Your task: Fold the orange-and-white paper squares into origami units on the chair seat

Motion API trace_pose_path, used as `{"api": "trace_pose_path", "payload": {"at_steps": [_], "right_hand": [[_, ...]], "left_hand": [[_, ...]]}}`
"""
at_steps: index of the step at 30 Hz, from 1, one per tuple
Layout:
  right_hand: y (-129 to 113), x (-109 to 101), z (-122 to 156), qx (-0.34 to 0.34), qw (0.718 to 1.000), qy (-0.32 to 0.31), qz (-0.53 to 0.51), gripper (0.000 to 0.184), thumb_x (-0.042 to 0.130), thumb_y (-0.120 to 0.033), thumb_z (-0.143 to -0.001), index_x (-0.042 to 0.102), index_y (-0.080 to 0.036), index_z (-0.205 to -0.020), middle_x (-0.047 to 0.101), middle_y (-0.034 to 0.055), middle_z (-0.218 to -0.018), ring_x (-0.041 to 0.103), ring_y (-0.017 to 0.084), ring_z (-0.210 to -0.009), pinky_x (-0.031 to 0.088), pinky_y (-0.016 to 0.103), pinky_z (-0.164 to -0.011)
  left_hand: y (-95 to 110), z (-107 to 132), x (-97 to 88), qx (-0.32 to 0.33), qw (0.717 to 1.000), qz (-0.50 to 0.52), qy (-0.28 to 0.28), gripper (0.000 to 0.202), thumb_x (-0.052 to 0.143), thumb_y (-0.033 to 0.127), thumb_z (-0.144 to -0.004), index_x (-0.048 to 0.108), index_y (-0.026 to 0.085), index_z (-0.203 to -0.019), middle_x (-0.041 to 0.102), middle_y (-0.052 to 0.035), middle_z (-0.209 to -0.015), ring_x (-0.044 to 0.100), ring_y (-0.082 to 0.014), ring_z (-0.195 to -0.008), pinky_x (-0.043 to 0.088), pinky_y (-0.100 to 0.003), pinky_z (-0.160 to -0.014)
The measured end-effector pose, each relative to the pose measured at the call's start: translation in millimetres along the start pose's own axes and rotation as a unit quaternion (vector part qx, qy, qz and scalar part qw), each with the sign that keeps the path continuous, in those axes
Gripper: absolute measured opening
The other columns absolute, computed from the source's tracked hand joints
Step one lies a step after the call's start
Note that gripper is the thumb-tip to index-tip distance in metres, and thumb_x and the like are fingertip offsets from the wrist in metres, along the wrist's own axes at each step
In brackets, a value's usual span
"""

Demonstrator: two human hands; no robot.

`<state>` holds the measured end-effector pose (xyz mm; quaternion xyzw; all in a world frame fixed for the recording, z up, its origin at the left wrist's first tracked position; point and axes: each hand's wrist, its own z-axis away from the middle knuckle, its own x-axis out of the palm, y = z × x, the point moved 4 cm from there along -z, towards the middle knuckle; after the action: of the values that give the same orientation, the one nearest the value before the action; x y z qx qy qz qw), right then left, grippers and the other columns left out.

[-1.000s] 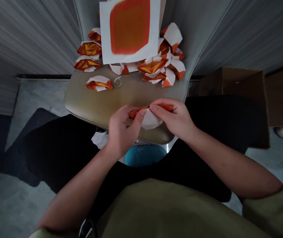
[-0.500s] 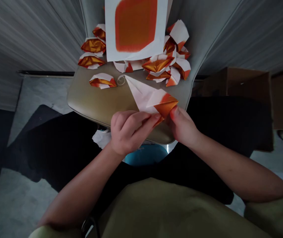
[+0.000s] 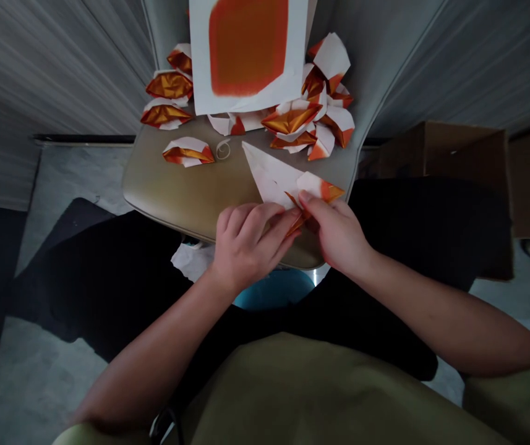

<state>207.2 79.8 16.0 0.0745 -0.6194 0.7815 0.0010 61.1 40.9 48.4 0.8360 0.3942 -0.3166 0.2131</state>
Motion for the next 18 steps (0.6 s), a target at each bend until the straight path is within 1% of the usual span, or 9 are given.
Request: {"api": "trace_pose_path", "payload": {"at_steps": [2,4,8,9,11,13,14,16,18], "right_hand": [[-3.2,-2.7,-1.8,0.011,1.0,-0.005,0.006,0.027,0.066,-0.049,-0.092,0.074,-0.023,-0.093,0.075,-0.0006,-0.09,0.072,0.018,-0.093,0.059,0.031,-0.087],[-8.3,-5.8,-3.5,0.031,0.998,-0.028,0.042,0.025,0.064,-0.046,-0.093,0.074,-0.022,-0.094,0.075,0.0,-0.088,0.072,0.019,-0.093,0.058,0.031,-0.088],[-18.7,-8.7,-3.6,0.078,0.971,-0.147,0.172,0.024,0.064,-0.042,-0.091,0.073,-0.02,-0.087,0.073,0.0008,-0.079,0.068,0.019,-0.08,0.054,0.03,-0.075],[-20.7,-8.2,-2.7,0.085,0.958,-0.186,0.2,0.024,0.064,-0.042,-0.091,0.072,-0.02,-0.085,0.071,0.0003,-0.075,0.066,0.018,-0.076,0.052,0.029,-0.071],[-22.6,-6.1,0.4,0.101,0.926,-0.264,0.251,0.025,0.062,-0.042,-0.09,0.07,-0.02,-0.079,0.065,-0.0011,-0.068,0.059,0.015,-0.067,0.046,0.028,-0.063],[-21.7,-3.2,4.2,0.119,0.891,-0.334,0.284,0.028,0.059,-0.042,-0.09,0.067,-0.02,-0.074,0.058,-0.0025,-0.064,0.052,0.013,-0.061,0.04,0.027,-0.058],[-20.4,-1.7,5.9,0.127,0.875,-0.363,0.295,0.029,0.058,-0.042,-0.09,0.065,-0.02,-0.073,0.056,-0.0029,-0.064,0.049,0.012,-0.06,0.038,0.026,-0.057],[-17.2,0.2,7.8,0.133,0.856,-0.397,0.303,0.03,0.057,-0.042,-0.09,0.063,-0.02,-0.07,0.053,-0.0034,-0.064,0.046,0.011,-0.06,0.036,0.026,-0.056],[-14.1,0.3,7.3,0.136,0.855,-0.4,0.301,0.034,0.058,-0.046,-0.091,0.062,-0.02,-0.069,0.051,-0.0039,-0.064,0.045,0.01,-0.06,0.036,0.025,-0.056]], "left_hand": [[-2.0,-2.7,-3.7,0.004,0.998,0.053,-0.029,0.03,0.071,0.043,-0.093,0.073,0.024,-0.116,0.075,-0.0051,-0.106,0.067,-0.0197,-0.089,0.046,-0.035,-0.08],[-9.1,-6.7,-12.8,-0.02,0.992,0.122,-0.035,0.027,0.065,0.042,-0.096,0.074,0.023,-0.113,0.075,-0.0054,-0.102,0.067,-0.018,-0.085,0.048,-0.034,-0.076],[-34.2,-17.2,-37.5,-0.14,0.973,0.182,0.029,0.021,0.06,0.033,-0.1,0.077,0.022,-0.102,0.073,-0.003,-0.09,0.066,-0.0152,-0.081,0.052,-0.03,-0.074],[-39.1,-19.5,-39.3,-0.169,0.965,0.2,0.02,0.02,0.062,0.034,-0.099,0.077,0.023,-0.103,0.073,-0.0024,-0.091,0.066,-0.0149,-0.082,0.053,-0.03,-0.075],[-42.9,-22.3,-32.5,-0.217,0.935,0.27,-0.073,0.022,0.067,0.04,-0.096,0.077,0.023,-0.107,0.074,-0.0018,-0.093,0.066,-0.0138,-0.081,0.054,-0.027,-0.073],[-37.2,-19.7,-17.9,-0.246,0.877,0.356,-0.211,0.028,0.071,0.044,-0.092,0.077,0.022,-0.107,0.074,-0.0022,-0.093,0.067,-0.0128,-0.076,0.053,-0.025,-0.068],[-32.8,-17.1,-11.4,-0.256,0.846,0.387,-0.263,0.027,0.072,0.044,-0.091,0.078,0.021,-0.105,0.074,-0.0023,-0.092,0.066,-0.0122,-0.074,0.053,-0.024,-0.066],[-26.5,-12.0,-2.5,-0.284,0.809,0.41,-0.31,0.021,0.074,0.039,-0.089,0.079,0.021,-0.099,0.072,-0.0012,-0.087,0.064,-0.0108,-0.071,0.052,-0.023,-0.065],[-25.1,-7.9,2.2,-0.326,0.794,0.408,-0.312,0.016,0.076,0.036,-0.087,0.08,0.022,-0.094,0.072,-0.0001,-0.085,0.063,-0.0101,-0.069,0.051,-0.023,-0.065]]}}
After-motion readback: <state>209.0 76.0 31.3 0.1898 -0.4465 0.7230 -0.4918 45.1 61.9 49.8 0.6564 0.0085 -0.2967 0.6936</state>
